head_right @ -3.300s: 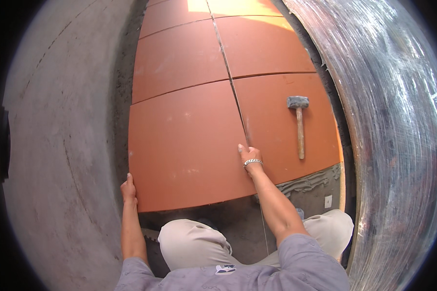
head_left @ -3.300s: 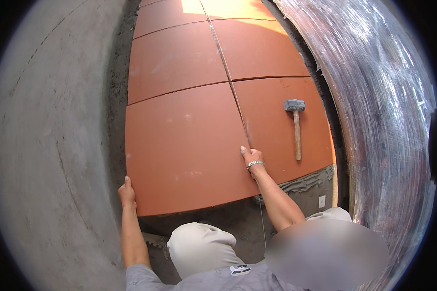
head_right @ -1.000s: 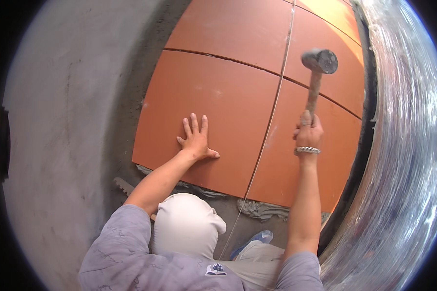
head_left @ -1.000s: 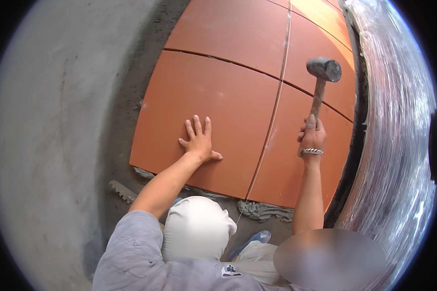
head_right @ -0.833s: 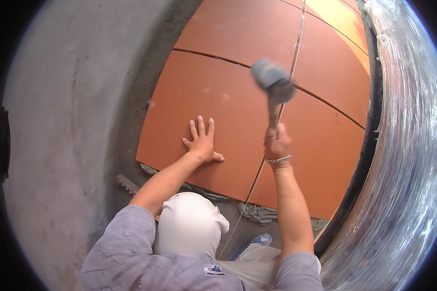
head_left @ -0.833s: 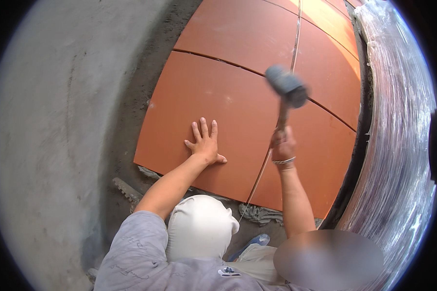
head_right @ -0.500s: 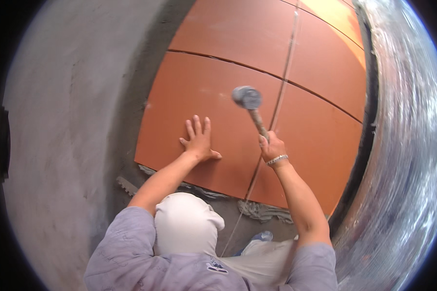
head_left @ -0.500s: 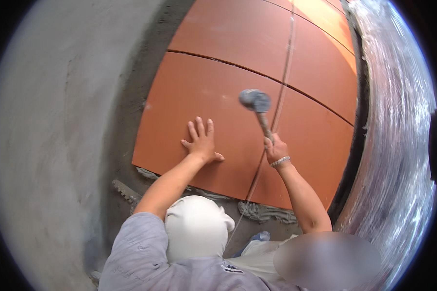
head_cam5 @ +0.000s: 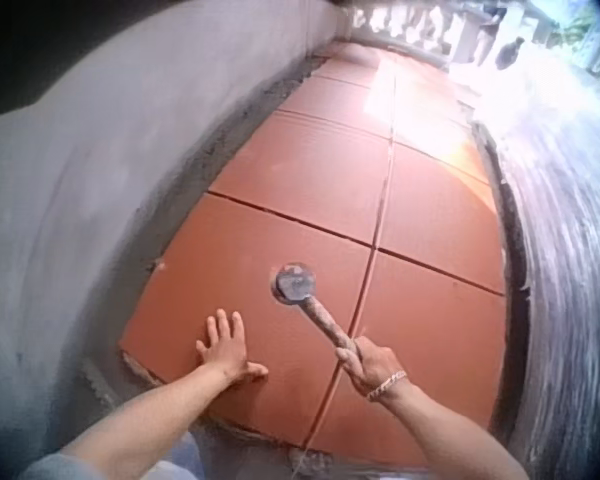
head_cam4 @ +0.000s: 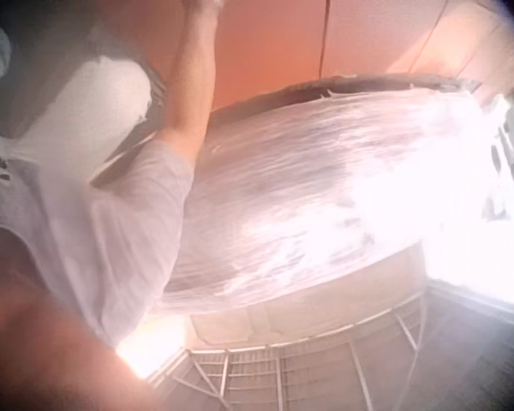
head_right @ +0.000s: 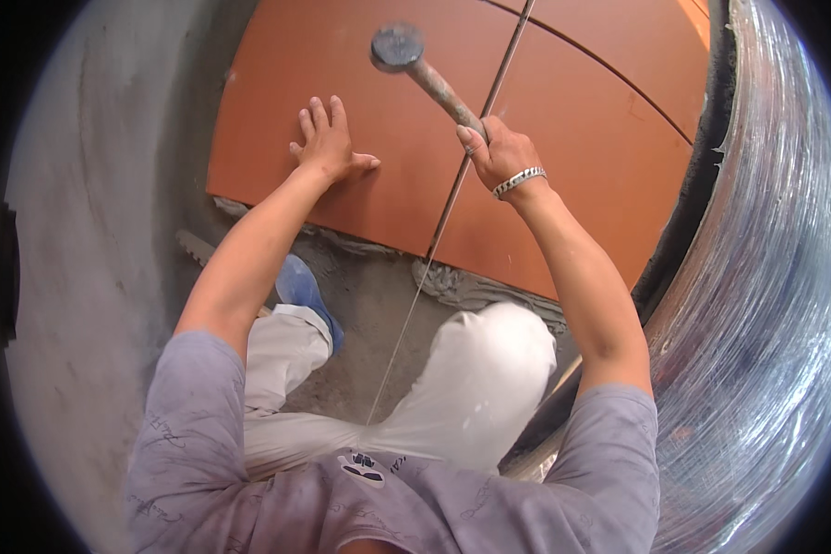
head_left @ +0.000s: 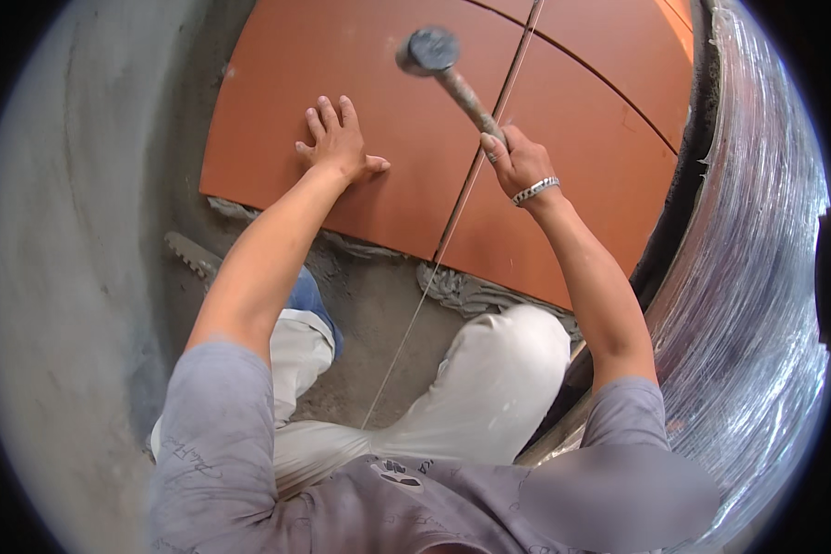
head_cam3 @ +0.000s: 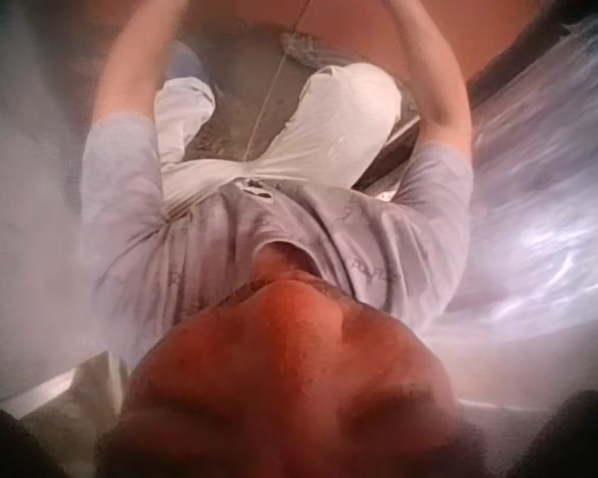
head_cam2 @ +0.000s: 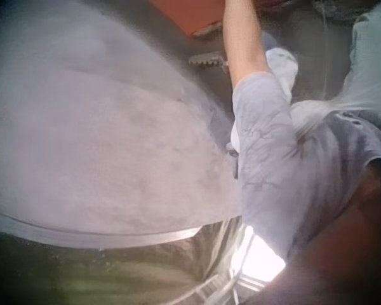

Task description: The person scoops cement from a bucket with a trowel, spreads it on the floor, places a terracotta tile, and taps it with a rubber mallet to level it. The person repeats this process for multiple tiles.

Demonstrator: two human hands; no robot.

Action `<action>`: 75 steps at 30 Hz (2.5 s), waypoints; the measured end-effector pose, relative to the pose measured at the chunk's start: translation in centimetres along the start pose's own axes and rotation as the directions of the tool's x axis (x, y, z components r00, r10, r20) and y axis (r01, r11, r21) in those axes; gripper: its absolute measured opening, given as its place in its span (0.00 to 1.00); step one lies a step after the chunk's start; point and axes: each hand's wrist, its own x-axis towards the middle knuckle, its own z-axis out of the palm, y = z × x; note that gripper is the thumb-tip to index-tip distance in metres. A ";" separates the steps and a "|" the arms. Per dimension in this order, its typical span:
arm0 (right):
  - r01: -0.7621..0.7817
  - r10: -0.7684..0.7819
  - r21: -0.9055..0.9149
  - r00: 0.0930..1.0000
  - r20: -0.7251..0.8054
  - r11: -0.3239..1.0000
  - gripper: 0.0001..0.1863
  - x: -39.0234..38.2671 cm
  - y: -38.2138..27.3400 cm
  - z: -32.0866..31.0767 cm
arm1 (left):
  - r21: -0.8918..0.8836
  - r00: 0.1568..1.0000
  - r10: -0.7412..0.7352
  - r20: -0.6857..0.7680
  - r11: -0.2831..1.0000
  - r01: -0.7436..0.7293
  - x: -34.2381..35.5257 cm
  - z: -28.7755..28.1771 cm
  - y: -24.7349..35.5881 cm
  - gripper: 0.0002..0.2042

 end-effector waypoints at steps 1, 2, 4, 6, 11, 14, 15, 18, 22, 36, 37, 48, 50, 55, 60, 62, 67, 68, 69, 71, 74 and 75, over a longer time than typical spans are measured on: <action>0.131 -0.123 0.089 0.988 -0.096 0.987 0.23 -1.0 0.0 0.2 | -0.030 0.999 -0.032 0.007 0.999 0.032 -1.2 1.0 0.2 0.66; 0.119 -0.106 0.146 0.990 -0.095 0.982 0.23 -1.8 0.1 0.6 | -0.056 0.998 -0.069 0.009 0.996 0.069 -2.4 1.7 0.2 0.66; 0.242 -0.191 0.295 0.963 -0.191 0.924 0.22 -2.9 0.3 2.0 | -0.058 0.993 -0.107 0.049 0.992 0.110 -4.5 3.4 0.4 0.66; 0.129 -0.121 0.161 0.991 -0.056 0.979 0.24 -3.0 0.9 3.3 | -0.056 0.985 -0.154 0.083 0.986 0.159 -5.9 4.6 0.4 0.66; 0.150 -0.133 -0.170 0.985 0.107 0.974 0.24 -3.0 2.2 4.5 | -0.218 0.989 -0.141 0.047 0.965 0.147 -6.2 5.7 0.0 0.68; 0.297 -0.294 -0.054 0.954 0.051 0.953 0.23 -4.0 2.0 5.0 | -0.245 0.991 -0.129 0.022 0.961 0.131 -6.2 6.2 -0.3 0.68; 0.270 -0.266 -0.043 0.961 0.082 0.962 0.23 -4.3 1.9 5.0 | -0.237 0.992 -0.130 0.009 0.963 0.128 -6.3 6.2 -0.4 0.67; 0.098 -0.068 -0.185 0.985 0.158 0.978 0.22 -4.4 1.7 4.9 | -0.239 0.992 -0.123 0.023 0.963 0.124 -6.2 6.3 -0.6 0.68; 0.204 -0.205 0.017 0.977 0.054 0.979 0.23 -4.3 2.9 3.9 | -0.238 0.992 -0.123 0.013 0.964 0.122 -6.1 6.5 -0.8 0.68; 0.168 -0.148 -0.193 0.983 0.111 0.967 0.21 -4.9 4.4 5.3 | -0.234 0.992 -0.129 0.004 0.964 0.126 -6.1 6.7 -0.7 0.67; 0.134 -0.112 -0.165 0.984 0.137 0.977 0.21 -4.8 4.7 5.4 | -0.230 0.992 -0.130 -0.003 0.965 0.126 -6.0 6.7 -0.8 0.67; 0.197 -0.196 0.066 0.980 -0.024 0.978 0.23 0.5 -3.4 4.6 | -0.382 0.978 -0.179 -0.109 0.916 0.126 -5.0 4.7 -3.7 0.64; 0.348 -0.328 0.319 0.938 -0.116 0.881 0.22 2.9 -5.4 5.1 | -0.382 0.981 -0.181 -0.076 0.914 0.139 -3.7 3.3 -4.5 0.65; 0.274 -0.243 0.287 0.960 -0.141 0.918 0.23 9.0 -8.0 9.6 | -0.371 0.983 -0.183 0.014 0.912 0.174 -1.6 0.9 -5.2 0.66; 0.201 -0.194 0.029 0.969 -0.150 0.979 0.21 12.6 -8.7 9.6 | -0.373 0.982 -0.179 0.051 0.909 0.185 -2.1 0.1 -5.0 0.66; 0.228 -0.162 0.384 0.967 -0.197 0.895 0.21 13.0 -9.1 9.5 | -0.384 0.982 -0.180 0.061 0.904 0.190 -2.1 -0.1 -4.9 0.65; 0.125 -0.135 -0.124 0.988 -0.078 0.984 0.23 13.9 -10.7 9.7 | -0.353 0.982 -0.164 0.089 0.917 0.185 -1.8 -0.4 -5.1 0.65; 0.129 -0.140 -0.145 0.988 -0.064 0.981 0.24 14.3 -11.1 9.6 | -0.347 0.983 -0.165 0.084 0.920 0.184 -1.8 -0.5 -5.1 0.65; 0.110 -0.114 -0.079 0.992 -0.049 0.991 0.25 14.5 -11.4 9.5 | -0.339 0.981 -0.169 0.094 0.921 0.191 -1.7 -0.6 -5.0 0.65; 0.165 -0.154 0.063 0.977 -0.149 0.984 0.26 14.7 -12.0 9.4 | -0.324 0.980 -0.170 0.105 0.926 0.195 -1.7 -0.7 -5.0 0.66; 0.065 -0.065 0.003 0.997 -0.030 0.998 0.29 14.3 -12.7 9.6 | -0.359 0.982 -0.158 0.102 0.915 0.184 -1.8 -0.9 -5.0 0.65; 0.029 -0.023 -0.233 0.999 0.029 0.972 0.29 14.3 -13.0 9.6 | -0.360 0.984 -0.156 0.092 0.916 0.178 -1.7 -1.0 -5.1 0.64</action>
